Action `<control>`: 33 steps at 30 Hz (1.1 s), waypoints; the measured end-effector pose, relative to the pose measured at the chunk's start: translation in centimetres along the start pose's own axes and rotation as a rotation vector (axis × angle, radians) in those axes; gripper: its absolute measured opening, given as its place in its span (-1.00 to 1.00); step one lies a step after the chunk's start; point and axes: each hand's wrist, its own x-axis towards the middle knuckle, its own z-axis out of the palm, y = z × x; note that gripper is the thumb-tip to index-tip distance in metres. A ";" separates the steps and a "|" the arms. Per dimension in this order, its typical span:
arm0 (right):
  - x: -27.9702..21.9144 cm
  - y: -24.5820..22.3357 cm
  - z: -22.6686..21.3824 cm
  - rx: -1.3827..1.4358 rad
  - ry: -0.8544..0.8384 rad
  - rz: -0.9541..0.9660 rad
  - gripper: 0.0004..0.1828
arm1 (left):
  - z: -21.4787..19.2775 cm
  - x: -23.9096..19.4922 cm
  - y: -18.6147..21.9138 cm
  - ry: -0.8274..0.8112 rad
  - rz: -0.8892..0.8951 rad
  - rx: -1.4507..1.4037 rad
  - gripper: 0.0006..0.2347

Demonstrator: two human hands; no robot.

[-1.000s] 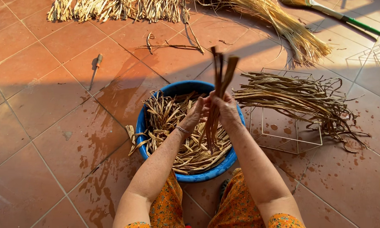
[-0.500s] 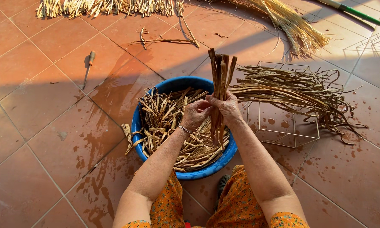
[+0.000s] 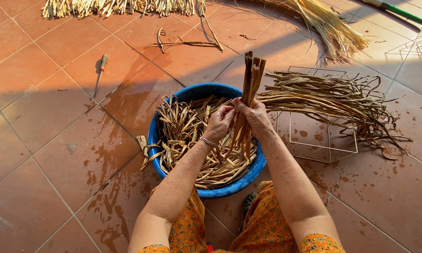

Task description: The person sits on a tiled floor and repeatedly pulls dried plant strips from a blue basin, separating them by hand and placing the processed pieces into a wire basket. The person handles the material one at a time, occasionally adjusting the pile in the basin.

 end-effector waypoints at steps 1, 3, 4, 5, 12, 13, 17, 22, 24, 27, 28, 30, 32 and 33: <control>0.2 0.4 -0.1 -0.036 0.010 -0.010 -0.76 | 0.0 0.1 0.0 0.033 0.064 0.145 -0.84; 0.7 1.2 -0.5 -0.109 0.029 -0.030 -0.74 | 0.2 0.4 -0.1 0.049 0.128 0.336 -0.81; 1.1 1.5 -0.8 -0.062 0.079 -0.056 -0.75 | 0.4 0.5 -0.3 0.033 0.127 0.381 -0.79; 1.5 1.6 -1.3 -0.015 0.131 -0.081 -0.76 | 0.7 0.5 -0.5 0.015 0.125 0.425 -0.76; 4.4 1.3 -7.1 0.292 0.519 -0.084 -0.92 | 3.3 -0.9 -1.2 -0.147 0.084 0.359 -0.72; 4.8 1.3 -7.9 0.285 0.505 -0.137 -0.91 | 3.3 -1.1 -1.1 -0.167 0.083 0.365 -0.74; 4.9 1.3 -12.6 0.339 0.623 -0.161 -0.88 | 3.2 -2.1 -1.4 -0.250 0.038 0.522 -0.72; 5.2 1.3 -17.8 0.340 0.733 -0.220 -0.85 | 2.9 -2.9 -2.5 -0.352 0.195 0.558 -0.72; 5.3 1.6 -19.2 0.451 0.763 -0.249 -0.84 | 3.1 -2.7 -3.0 -0.369 0.217 0.588 -0.72; 5.2 1.9 -21.1 0.388 0.823 -0.213 -0.88 | 3.0 -2.6 -3.6 -0.399 0.199 0.589 -0.75; 4.9 1.9 -22.0 0.445 0.878 -0.191 -0.89 | 3.0 -2.7 -3.8 -0.412 0.173 0.613 -0.75; 4.1 1.9 -24.0 0.561 0.983 -0.146 -0.90 | 2.7 -3.3 -4.1 -0.457 0.078 0.625 -0.75; 3.4 1.3 -26.5 0.511 1.113 -0.159 -0.91 | 2.0 -3.7 -4.0 -0.509 -0.056 0.604 -0.75; 3.5 1.5 -27.4 0.459 1.098 -0.200 -0.91 | 2.0 -3.9 -4.1 -0.510 0.035 0.617 -0.78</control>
